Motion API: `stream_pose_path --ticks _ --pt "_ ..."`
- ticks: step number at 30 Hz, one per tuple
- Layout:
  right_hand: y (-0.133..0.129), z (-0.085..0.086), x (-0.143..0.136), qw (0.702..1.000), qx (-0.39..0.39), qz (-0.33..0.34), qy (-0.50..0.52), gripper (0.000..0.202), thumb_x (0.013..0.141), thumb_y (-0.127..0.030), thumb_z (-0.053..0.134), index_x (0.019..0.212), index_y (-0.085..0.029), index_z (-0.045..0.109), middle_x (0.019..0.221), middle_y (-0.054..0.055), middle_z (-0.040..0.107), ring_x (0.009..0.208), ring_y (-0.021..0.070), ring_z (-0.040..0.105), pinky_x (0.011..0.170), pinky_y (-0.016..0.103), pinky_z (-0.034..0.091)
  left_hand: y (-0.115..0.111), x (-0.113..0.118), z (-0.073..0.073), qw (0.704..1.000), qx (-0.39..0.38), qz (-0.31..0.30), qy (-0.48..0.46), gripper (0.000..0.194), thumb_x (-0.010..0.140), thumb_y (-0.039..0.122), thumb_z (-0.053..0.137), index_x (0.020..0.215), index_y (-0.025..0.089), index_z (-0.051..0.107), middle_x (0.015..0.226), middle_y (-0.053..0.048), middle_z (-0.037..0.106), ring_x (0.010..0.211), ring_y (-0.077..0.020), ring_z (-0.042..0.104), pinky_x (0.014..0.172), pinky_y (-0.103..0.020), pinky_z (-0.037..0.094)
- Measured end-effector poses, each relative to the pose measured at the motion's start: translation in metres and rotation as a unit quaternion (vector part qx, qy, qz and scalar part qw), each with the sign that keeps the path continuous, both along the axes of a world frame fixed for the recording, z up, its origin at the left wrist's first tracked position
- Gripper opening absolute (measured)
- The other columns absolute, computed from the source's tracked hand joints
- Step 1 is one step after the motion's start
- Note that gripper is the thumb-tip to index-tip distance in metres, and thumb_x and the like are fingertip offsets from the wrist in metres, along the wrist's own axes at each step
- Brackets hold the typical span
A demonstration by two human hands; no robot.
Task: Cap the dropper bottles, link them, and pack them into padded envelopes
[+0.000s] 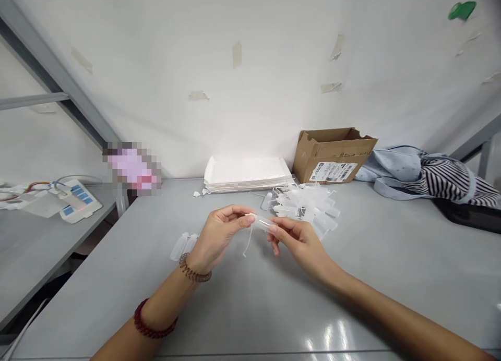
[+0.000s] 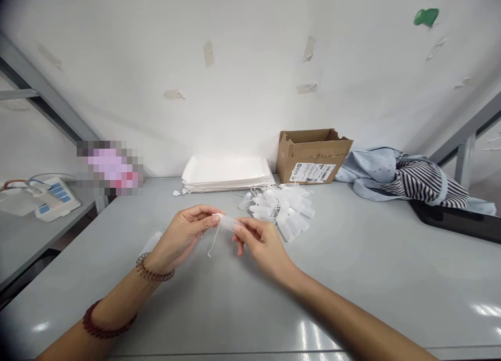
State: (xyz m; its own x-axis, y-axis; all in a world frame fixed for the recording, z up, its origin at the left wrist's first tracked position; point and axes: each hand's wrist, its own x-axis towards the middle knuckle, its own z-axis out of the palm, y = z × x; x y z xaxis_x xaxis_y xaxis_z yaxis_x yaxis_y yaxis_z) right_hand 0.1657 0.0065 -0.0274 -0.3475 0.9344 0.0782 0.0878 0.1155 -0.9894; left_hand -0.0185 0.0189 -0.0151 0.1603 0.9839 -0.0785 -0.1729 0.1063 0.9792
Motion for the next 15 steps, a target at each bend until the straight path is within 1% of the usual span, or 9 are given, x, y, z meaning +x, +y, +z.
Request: stream_pose_path --ticks 2,3,5,6,8,10,12,14,15 --pt "-0.001 0.000 0.000 1.000 0.009 -0.011 -0.012 0.029 0.088 -0.040 0.051 0.075 -0.016 0.062 0.056 -0.002 0.055 0.054 0.0108 0.050 0.062 0.026 0.041 0.001 -0.001 -0.001 1.000 -0.001 0.009 0.011 0.013 0.068 0.025 0.077 0.075 0.017 0.070 0.076 0.000 0.065 0.076 -0.0117 0.056 0.075 -0.024 0.044" --pt "-0.001 -0.001 0.000 1.000 -0.003 -0.004 0.003 0.029 0.088 -0.039 0.052 0.075 -0.016 0.062 0.057 -0.002 0.056 0.053 0.0102 0.049 0.062 0.026 0.041 0.001 -0.001 -0.002 1.000 0.001 0.010 0.014 0.013 0.067 0.025 0.077 0.075 0.017 0.070 0.075 0.000 0.065 0.076 -0.0116 0.056 0.074 -0.024 0.044" --pt "0.001 -0.003 0.001 0.995 -0.062 0.028 0.067 0.030 0.087 -0.039 0.053 0.072 -0.015 0.061 0.060 -0.001 0.057 0.050 0.0088 0.048 0.062 0.027 0.041 0.002 -0.002 -0.001 1.000 0.017 0.008 0.012 0.014 0.066 0.023 0.078 0.076 0.018 0.069 0.077 0.000 0.065 0.077 -0.0119 0.057 0.074 -0.024 0.045" --pt "0.003 -0.005 0.001 0.988 -0.104 0.049 0.107 0.031 0.087 -0.038 0.054 0.069 -0.014 0.061 0.060 -0.001 0.057 0.048 0.0078 0.046 0.063 0.027 0.043 0.002 -0.003 0.000 1.000 0.029 0.005 0.010 0.016 0.065 0.021 0.078 0.078 0.018 0.069 0.078 0.000 0.065 0.077 -0.0121 0.057 0.073 -0.024 0.045" --pt "0.006 -0.007 0.002 0.961 -0.187 0.085 0.183 0.030 0.085 -0.035 0.056 0.065 -0.013 0.059 0.061 -0.001 0.055 0.043 0.0054 0.040 0.066 0.029 0.045 0.001 -0.004 0.002 0.998 0.058 -0.008 0.009 0.018 0.064 0.018 0.079 0.078 0.019 0.069 0.079 0.000 0.065 0.077 -0.0127 0.058 0.071 -0.024 0.047" --pt "0.007 -0.008 0.002 0.940 -0.235 0.097 0.226 0.029 0.084 -0.032 0.057 0.063 -0.013 0.058 0.060 -0.001 0.054 0.041 0.0042 0.035 0.071 0.031 0.047 0.000 -0.005 0.004 0.996 0.085 -0.026 0.023 0.015 0.064 0.017 0.078 0.076 0.018 0.069 0.078 -0.001 0.064 0.075 -0.0137 0.059 0.070 -0.026 0.048" --pt "0.007 -0.007 0.001 0.939 -0.238 0.092 0.231 0.029 0.085 -0.032 0.056 0.063 -0.013 0.058 0.058 -0.001 0.053 0.041 0.0047 0.035 0.072 0.031 0.047 -0.001 -0.006 0.007 0.994 0.100 -0.037 0.041 0.015 0.066 0.019 0.077 0.078 0.018 0.069 0.081 -0.003 0.065 0.075 -0.0153 0.060 0.070 -0.028 0.049" --pt "0.005 -0.005 0.001 0.953 -0.204 0.080 0.208 0.031 0.086 -0.035 0.055 0.064 -0.013 0.059 0.059 0.000 0.055 0.043 0.0058 0.038 0.068 0.030 0.045 -0.002 -0.007 0.009 0.993 0.103 -0.035 0.054 0.022 0.066 0.020 0.077 0.087 0.019 0.069 0.091 -0.005 0.066 0.082 -0.0178 0.061 0.073 -0.029 0.050" --pt "0.005 -0.004 0.001 0.964 -0.173 0.072 0.187 0.031 0.086 -0.036 0.054 0.067 -0.013 0.060 0.061 0.000 0.057 0.044 0.0064 0.040 0.065 0.029 0.044 -0.003 -0.007 0.010 0.992 0.104 -0.028 0.062 0.028 0.067 0.022 0.076 0.093 0.020 0.068 0.095 -0.006 0.066 0.086 -0.0186 0.061 0.075 -0.029 0.050"
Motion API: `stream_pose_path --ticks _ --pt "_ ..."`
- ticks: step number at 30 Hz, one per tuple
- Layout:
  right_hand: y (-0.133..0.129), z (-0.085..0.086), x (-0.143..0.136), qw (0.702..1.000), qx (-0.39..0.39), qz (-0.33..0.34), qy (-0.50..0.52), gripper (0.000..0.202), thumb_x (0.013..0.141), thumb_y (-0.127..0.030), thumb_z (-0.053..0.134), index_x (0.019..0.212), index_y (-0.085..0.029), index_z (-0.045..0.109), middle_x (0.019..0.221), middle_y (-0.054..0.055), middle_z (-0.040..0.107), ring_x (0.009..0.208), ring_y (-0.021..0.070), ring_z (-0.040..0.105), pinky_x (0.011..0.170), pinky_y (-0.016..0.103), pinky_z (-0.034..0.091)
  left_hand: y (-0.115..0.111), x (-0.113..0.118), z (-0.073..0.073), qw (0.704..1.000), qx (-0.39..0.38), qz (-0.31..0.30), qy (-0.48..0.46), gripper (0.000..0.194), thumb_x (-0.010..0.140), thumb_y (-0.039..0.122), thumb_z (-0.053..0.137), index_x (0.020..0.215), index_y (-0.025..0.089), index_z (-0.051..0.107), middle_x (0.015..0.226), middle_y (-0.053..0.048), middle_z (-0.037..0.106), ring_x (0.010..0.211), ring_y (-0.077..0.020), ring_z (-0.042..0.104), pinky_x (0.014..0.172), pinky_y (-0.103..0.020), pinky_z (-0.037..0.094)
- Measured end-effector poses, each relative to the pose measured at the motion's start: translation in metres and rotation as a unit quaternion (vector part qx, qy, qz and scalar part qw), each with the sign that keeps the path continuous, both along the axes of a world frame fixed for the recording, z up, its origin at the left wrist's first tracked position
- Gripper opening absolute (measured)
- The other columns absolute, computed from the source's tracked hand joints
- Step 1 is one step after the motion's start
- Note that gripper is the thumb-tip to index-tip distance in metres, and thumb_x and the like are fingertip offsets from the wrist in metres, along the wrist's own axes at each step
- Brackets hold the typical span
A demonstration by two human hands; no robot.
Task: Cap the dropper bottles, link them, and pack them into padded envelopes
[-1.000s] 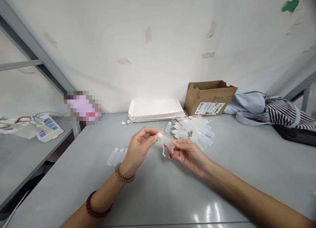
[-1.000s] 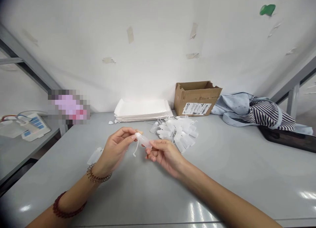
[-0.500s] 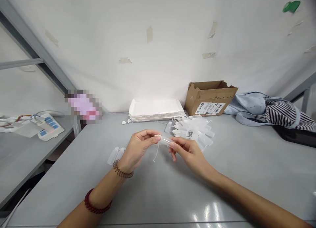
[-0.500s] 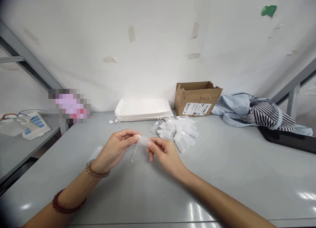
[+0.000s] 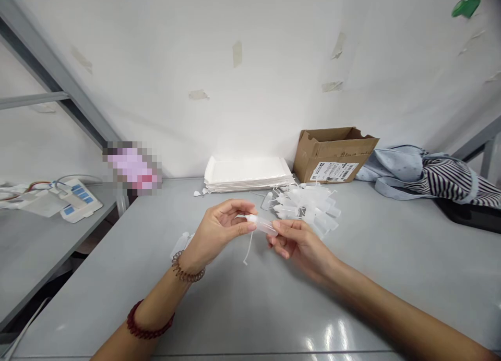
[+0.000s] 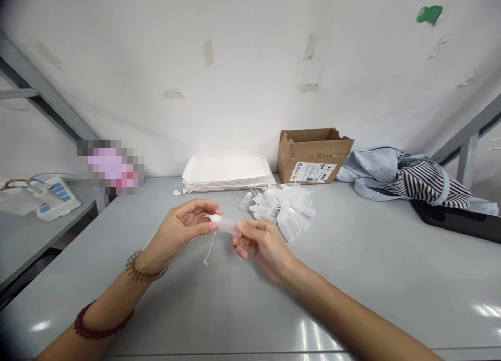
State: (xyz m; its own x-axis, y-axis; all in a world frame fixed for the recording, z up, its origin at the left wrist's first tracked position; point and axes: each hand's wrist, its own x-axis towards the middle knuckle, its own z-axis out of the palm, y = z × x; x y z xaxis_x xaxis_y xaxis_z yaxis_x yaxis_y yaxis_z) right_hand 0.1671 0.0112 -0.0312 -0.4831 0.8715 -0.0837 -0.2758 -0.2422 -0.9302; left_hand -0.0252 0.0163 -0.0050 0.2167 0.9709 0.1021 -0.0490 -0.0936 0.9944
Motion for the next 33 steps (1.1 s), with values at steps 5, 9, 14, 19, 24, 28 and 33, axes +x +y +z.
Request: stream_pose_path --ticks 5,9,14,19,24,28,33 --pt "-0.005 0.004 -0.001 0.960 0.200 -0.087 -0.175 0.025 0.089 -0.035 0.050 0.094 -0.017 0.065 0.056 -0.002 0.056 0.055 0.0119 0.050 0.060 0.026 0.040 0.000 0.002 0.000 0.990 0.016 0.067 0.119 0.024 0.081 0.040 0.060 0.072 0.018 0.064 0.062 0.001 0.056 0.054 -0.0111 0.051 0.053 -0.022 0.042" --pt "-0.007 0.000 -0.002 0.895 0.337 -0.142 -0.256 0.025 0.090 -0.031 0.047 0.097 -0.016 0.065 0.055 -0.001 0.053 0.058 0.0138 0.050 0.051 0.024 0.035 0.000 0.004 -0.003 0.983 -0.036 0.038 0.177 0.040 0.080 0.046 0.058 0.053 0.017 0.051 0.045 0.004 0.044 0.040 -0.0088 0.039 0.040 -0.020 0.031" --pt "-0.007 0.001 -0.001 0.870 0.384 -0.145 -0.273 0.024 0.091 -0.029 0.044 0.096 -0.016 0.064 0.054 -0.001 0.051 0.056 0.0133 0.048 0.048 0.023 0.034 -0.001 0.005 -0.004 0.984 -0.106 -0.015 0.145 0.038 0.080 0.048 0.056 0.060 0.016 0.055 0.048 0.003 0.048 0.040 -0.0099 0.044 0.040 -0.021 0.036" --pt "-0.005 0.007 0.001 0.926 0.276 -0.123 -0.228 0.026 0.091 -0.035 0.046 0.093 -0.017 0.065 0.058 -0.003 0.051 0.051 0.0102 0.047 0.051 0.024 0.037 -0.002 0.007 -0.004 0.992 -0.078 -0.031 0.090 0.036 0.083 0.045 0.055 0.062 0.016 0.057 0.054 0.000 0.056 0.048 -0.0126 0.053 0.049 -0.024 0.044" --pt "0.003 0.004 0.003 0.979 0.143 -0.093 -0.115 0.033 0.086 -0.042 0.053 0.068 -0.015 0.059 0.059 -0.003 0.050 0.046 0.0080 0.044 0.053 0.025 0.038 -0.007 0.011 -0.005 0.991 0.003 -0.003 0.134 0.017 0.081 0.034 0.062 0.079 0.017 0.064 0.066 -0.003 0.066 0.059 -0.0154 0.060 0.061 -0.027 0.048" --pt "0.007 0.003 0.004 0.993 0.074 -0.061 -0.069 0.038 0.083 -0.044 0.056 0.059 -0.015 0.054 0.057 -0.002 0.050 0.043 0.0066 0.040 0.051 0.025 0.036 -0.010 0.013 -0.006 0.983 0.092 0.004 0.156 0.012 0.081 0.029 0.062 0.084 0.019 0.065 0.079 -0.005 0.068 0.073 -0.0177 0.063 0.072 -0.028 0.050" --pt "0.002 0.005 0.002 0.976 0.145 -0.097 -0.127 0.037 0.087 -0.042 0.051 0.062 -0.015 0.054 0.054 -0.003 0.048 0.044 0.0076 0.042 0.052 0.025 0.037 -0.007 0.012 -0.003 0.987 0.022 -0.012 0.156 0.018 0.084 0.036 0.058 0.081 0.018 0.063 0.078 -0.005 0.069 0.076 -0.0193 0.065 0.072 -0.028 0.050"
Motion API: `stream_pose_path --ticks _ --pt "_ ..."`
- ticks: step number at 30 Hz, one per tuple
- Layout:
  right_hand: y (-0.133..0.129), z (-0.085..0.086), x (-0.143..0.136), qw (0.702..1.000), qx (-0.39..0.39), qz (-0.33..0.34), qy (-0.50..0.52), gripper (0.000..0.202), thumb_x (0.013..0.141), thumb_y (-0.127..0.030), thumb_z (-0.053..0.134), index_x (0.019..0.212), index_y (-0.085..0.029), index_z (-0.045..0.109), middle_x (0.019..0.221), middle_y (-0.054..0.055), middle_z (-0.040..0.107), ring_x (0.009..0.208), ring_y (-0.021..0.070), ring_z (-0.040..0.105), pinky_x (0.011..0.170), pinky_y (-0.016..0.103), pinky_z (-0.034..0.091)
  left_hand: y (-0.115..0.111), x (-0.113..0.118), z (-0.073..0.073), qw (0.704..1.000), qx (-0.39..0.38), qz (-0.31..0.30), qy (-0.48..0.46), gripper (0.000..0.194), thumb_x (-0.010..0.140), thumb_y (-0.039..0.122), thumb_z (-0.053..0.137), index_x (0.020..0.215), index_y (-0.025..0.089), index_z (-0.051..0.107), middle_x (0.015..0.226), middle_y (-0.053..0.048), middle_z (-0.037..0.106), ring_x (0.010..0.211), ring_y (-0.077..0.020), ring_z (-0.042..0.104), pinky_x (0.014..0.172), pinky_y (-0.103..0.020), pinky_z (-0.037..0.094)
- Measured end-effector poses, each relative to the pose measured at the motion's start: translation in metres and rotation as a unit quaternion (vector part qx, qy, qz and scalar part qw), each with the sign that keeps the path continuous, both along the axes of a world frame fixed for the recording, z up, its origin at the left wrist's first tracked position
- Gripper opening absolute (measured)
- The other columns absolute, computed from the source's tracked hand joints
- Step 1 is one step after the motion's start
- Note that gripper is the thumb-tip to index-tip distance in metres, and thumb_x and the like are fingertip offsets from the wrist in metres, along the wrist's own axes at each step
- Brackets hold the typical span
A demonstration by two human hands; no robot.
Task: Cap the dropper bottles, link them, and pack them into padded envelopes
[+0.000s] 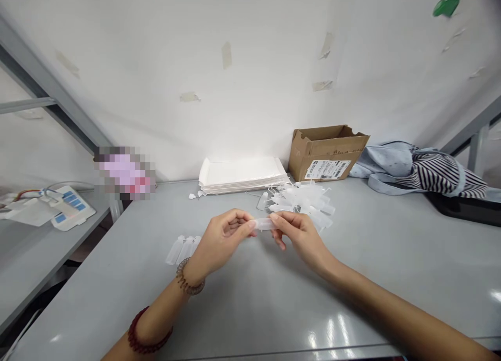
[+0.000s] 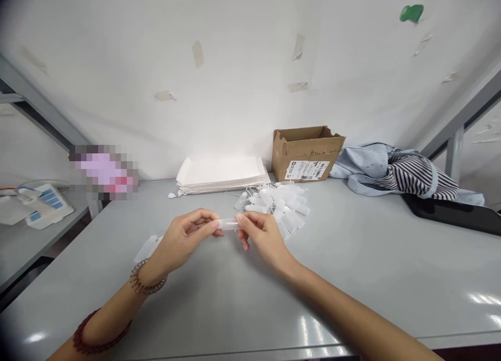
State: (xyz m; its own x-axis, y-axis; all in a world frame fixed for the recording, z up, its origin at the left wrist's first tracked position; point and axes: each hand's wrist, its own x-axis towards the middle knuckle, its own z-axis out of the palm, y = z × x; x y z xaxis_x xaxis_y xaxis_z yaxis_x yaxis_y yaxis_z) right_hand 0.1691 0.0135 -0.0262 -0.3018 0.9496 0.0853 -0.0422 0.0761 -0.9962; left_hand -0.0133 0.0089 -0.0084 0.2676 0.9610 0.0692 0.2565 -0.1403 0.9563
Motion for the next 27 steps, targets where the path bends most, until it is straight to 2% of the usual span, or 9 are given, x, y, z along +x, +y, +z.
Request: stream_pose_path --ticks 3,5,7,11,14,18,21,24,27 --pt "-0.007 -0.002 -0.003 0.987 0.118 -0.048 -0.093 0.026 0.090 -0.036 0.047 0.081 -0.016 0.062 0.059 -0.002 0.051 0.052 0.0107 0.049 0.053 0.024 0.038 0.002 0.000 0.000 0.996 -0.086 -0.026 -0.004 0.037 0.088 0.044 0.047 0.064 0.018 0.055 0.056 -0.002 0.061 0.055 -0.0165 0.061 0.059 -0.028 0.047" --pt "-0.010 -0.003 -0.004 0.970 0.188 -0.067 -0.136 0.025 0.091 -0.033 0.045 0.089 -0.016 0.064 0.060 -0.001 0.052 0.056 0.0119 0.050 0.054 0.024 0.039 0.003 0.000 -0.002 0.992 -0.119 -0.039 -0.017 0.041 0.088 0.046 0.045 0.058 0.018 0.050 0.047 0.001 0.052 0.045 -0.0140 0.054 0.052 -0.026 0.044" --pt "-0.011 -0.004 -0.004 0.959 0.221 -0.075 -0.159 0.025 0.090 -0.031 0.045 0.090 -0.016 0.064 0.061 0.000 0.053 0.056 0.0122 0.050 0.052 0.024 0.039 0.003 0.000 -0.003 0.991 -0.123 -0.037 -0.024 0.041 0.087 0.047 0.047 0.058 0.018 0.051 0.045 0.002 0.049 0.043 -0.0131 0.051 0.050 -0.026 0.042" --pt "-0.009 0.001 -0.001 0.969 0.173 -0.058 -0.168 0.025 0.089 -0.033 0.048 0.092 -0.015 0.066 0.056 -0.002 0.049 0.052 0.0113 0.046 0.045 0.021 0.034 0.003 0.000 -0.002 0.997 -0.064 -0.032 0.003 0.040 0.087 0.045 0.047 0.060 0.017 0.055 0.053 -0.001 0.057 0.052 -0.0142 0.055 0.058 -0.026 0.044" --pt "-0.008 0.005 0.002 0.978 0.140 -0.045 -0.148 0.023 0.088 -0.032 0.051 0.090 -0.016 0.067 0.053 -0.004 0.045 0.050 0.0095 0.044 0.049 0.021 0.036 0.003 -0.001 -0.001 0.999 -0.025 -0.026 0.036 0.034 0.088 0.040 0.049 0.065 0.016 0.059 0.062 -0.002 0.063 0.057 -0.0140 0.058 0.062 -0.026 0.045" --pt "-0.006 0.006 0.003 0.987 0.106 -0.033 -0.113 0.022 0.087 -0.032 0.053 0.089 -0.015 0.068 0.053 -0.005 0.044 0.048 0.0079 0.043 0.049 0.021 0.036 0.002 -0.001 -0.001 0.999 -0.013 -0.026 0.045 0.026 0.087 0.036 0.051 0.078 0.016 0.063 0.069 -0.003 0.067 0.062 -0.0141 0.059 0.063 -0.026 0.046" --pt "-0.005 0.006 0.003 0.991 0.091 -0.030 -0.097 0.024 0.087 -0.035 0.053 0.089 -0.015 0.067 0.052 -0.005 0.045 0.046 0.0079 0.043 0.048 0.021 0.037 0.001 0.001 -0.002 0.999 -0.014 -0.018 0.048 0.025 0.086 0.037 0.052 0.080 0.016 0.064 0.071 -0.003 0.067 0.063 -0.0142 0.059 0.064 -0.026 0.047" --pt "0.000 0.006 0.006 0.981 0.132 -0.059 -0.127 0.025 0.088 -0.035 0.051 0.087 -0.015 0.066 0.053 -0.005 0.047 0.046 0.0087 0.046 0.049 0.021 0.039 0.002 0.005 -0.004 0.999 -0.003 0.018 0.044 0.027 0.087 0.040 0.051 0.083 0.016 0.064 0.073 -0.003 0.066 0.066 -0.0144 0.059 0.064 -0.025 0.048" --pt "0.010 0.005 0.013 0.937 0.227 -0.136 -0.227 0.024 0.088 -0.034 0.050 0.088 -0.014 0.064 0.057 -0.002 0.054 0.050 0.0102 0.051 0.051 0.021 0.040 0.005 0.004 -0.008 0.997 -0.008 0.065 0.027 0.032 0.087 0.044 0.049 0.095 0.016 0.062 0.078 -0.004 0.064 0.070 -0.0153 0.060 0.062 -0.026 0.048"
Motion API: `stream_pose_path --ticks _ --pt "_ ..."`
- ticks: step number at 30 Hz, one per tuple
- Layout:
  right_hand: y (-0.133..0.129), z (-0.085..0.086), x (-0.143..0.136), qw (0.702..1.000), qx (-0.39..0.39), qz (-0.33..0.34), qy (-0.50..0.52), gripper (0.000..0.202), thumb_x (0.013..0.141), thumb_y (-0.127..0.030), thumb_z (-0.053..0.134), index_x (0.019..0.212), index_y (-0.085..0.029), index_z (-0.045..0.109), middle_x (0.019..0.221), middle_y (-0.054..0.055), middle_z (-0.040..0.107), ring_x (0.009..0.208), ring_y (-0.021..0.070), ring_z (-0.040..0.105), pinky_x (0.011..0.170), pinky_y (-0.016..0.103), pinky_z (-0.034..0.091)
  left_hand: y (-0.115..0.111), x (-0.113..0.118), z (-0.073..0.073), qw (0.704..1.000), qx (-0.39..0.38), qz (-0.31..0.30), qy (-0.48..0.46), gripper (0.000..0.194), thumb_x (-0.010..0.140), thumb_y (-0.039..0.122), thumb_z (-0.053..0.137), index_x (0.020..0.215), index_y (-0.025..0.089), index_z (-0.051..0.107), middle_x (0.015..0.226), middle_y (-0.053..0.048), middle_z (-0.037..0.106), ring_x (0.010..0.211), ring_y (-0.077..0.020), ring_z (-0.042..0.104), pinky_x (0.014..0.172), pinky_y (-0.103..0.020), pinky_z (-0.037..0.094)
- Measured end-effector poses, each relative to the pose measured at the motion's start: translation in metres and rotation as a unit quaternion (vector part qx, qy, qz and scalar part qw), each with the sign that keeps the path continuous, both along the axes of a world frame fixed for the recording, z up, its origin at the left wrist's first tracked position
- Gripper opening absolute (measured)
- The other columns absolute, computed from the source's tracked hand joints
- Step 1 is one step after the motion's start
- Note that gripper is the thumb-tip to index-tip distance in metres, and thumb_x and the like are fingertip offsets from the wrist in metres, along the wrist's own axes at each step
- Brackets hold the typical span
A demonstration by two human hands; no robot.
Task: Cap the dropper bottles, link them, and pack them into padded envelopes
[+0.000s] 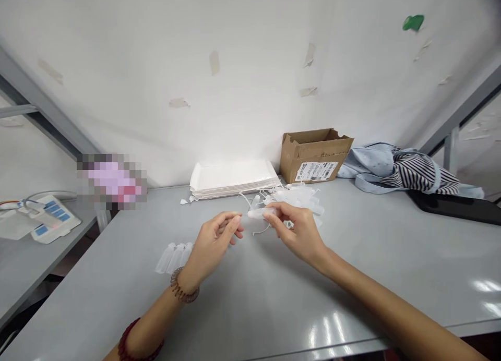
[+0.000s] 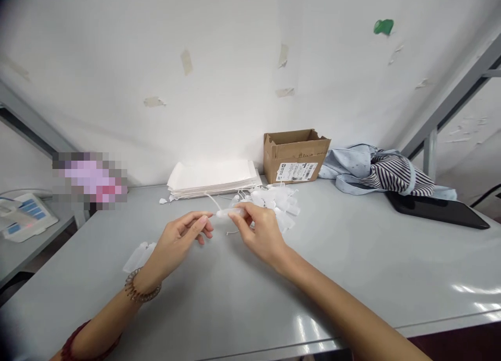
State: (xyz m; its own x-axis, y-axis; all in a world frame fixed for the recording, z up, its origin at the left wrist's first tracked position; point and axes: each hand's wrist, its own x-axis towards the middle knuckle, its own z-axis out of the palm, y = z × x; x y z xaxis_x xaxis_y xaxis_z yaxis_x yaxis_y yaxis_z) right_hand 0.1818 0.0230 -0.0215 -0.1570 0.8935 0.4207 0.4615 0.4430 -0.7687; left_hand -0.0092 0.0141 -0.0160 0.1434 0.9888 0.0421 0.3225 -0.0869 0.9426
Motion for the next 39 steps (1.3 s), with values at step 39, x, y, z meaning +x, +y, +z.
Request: stream_pose_path --ticks 39 --pt "-0.005 -0.025 -0.008 0.920 0.131 -0.051 -0.366 0.025 0.092 -0.029 0.039 0.090 -0.014 0.058 0.052 0.002 0.062 0.044 0.0171 0.056 0.044 0.026 0.018 0.081 -0.134 -0.027 0.893 0.117 0.090 0.424 0.034 0.076 0.021 0.045 0.101 0.017 0.068 0.112 -0.011 0.067 0.106 -0.0273 0.058 0.095 -0.038 0.040"
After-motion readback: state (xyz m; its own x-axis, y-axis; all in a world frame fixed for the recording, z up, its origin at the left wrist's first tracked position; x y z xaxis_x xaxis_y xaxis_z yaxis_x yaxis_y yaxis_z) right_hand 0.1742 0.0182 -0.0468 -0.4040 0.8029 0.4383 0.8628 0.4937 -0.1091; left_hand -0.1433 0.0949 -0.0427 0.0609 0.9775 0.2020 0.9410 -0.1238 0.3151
